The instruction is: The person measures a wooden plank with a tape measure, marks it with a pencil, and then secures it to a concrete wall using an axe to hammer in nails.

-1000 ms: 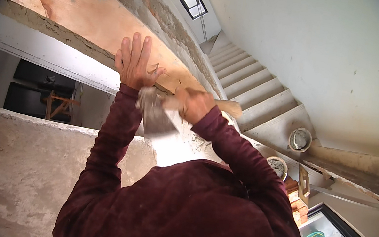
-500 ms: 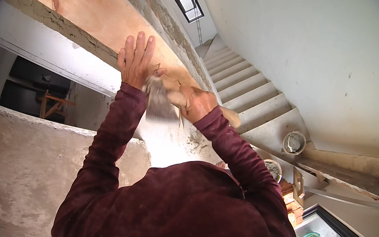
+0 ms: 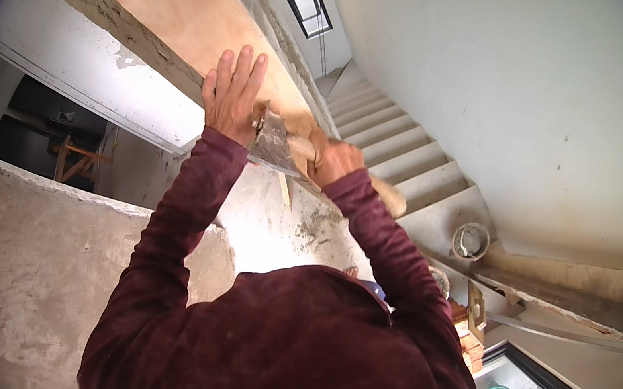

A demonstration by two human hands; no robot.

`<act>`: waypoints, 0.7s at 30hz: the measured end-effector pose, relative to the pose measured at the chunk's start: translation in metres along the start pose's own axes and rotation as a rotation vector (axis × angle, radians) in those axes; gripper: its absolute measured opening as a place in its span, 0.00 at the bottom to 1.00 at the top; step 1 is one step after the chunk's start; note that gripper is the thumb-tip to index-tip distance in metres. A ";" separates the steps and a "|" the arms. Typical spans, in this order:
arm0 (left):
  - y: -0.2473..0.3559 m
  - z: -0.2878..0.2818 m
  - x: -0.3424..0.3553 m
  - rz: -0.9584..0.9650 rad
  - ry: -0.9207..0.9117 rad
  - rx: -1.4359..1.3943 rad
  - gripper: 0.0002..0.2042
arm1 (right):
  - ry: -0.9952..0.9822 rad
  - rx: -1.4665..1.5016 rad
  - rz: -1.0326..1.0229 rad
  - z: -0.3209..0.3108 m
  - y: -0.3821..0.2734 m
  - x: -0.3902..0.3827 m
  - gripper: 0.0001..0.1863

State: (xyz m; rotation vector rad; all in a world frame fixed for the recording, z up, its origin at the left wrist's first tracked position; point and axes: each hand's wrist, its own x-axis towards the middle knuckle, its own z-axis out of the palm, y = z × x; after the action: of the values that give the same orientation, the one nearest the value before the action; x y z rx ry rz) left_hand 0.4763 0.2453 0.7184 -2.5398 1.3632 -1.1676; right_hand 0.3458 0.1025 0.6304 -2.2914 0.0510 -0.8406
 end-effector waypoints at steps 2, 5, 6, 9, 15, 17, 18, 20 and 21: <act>0.001 0.000 0.002 -0.006 0.015 -0.041 0.32 | -0.024 0.061 -0.063 -0.006 -0.006 -0.011 0.06; -0.003 0.001 -0.001 0.030 0.013 -0.018 0.36 | 0.028 0.045 -0.193 -0.015 -0.019 -0.011 0.06; -0.003 0.001 -0.001 0.031 0.005 0.000 0.36 | 0.029 0.021 -0.211 -0.017 -0.022 -0.011 0.06; -0.005 0.002 0.005 0.035 0.012 0.068 0.37 | -0.030 -0.032 0.039 0.000 -0.004 0.001 0.05; -0.005 0.005 0.005 0.032 0.048 -0.038 0.38 | -0.061 -0.026 -0.037 0.000 -0.003 -0.005 0.10; -0.003 0.002 0.003 0.021 0.003 -0.042 0.38 | -0.134 -0.028 0.032 0.010 0.007 -0.005 0.09; -0.005 0.004 0.000 0.024 0.002 -0.036 0.37 | -0.112 0.030 -0.001 0.009 0.003 -0.009 0.09; -0.007 0.004 0.000 0.029 -0.010 -0.033 0.37 | -0.008 0.131 -0.096 0.003 -0.007 -0.016 0.08; -0.006 0.000 0.001 0.032 -0.020 -0.037 0.37 | 0.005 0.103 -0.112 -0.001 -0.008 -0.014 0.08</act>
State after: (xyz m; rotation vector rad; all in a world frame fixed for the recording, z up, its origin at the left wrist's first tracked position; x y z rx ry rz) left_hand 0.4809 0.2477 0.7209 -2.5371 1.4287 -1.1194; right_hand 0.3330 0.1119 0.6282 -2.2118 -0.1174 -0.8849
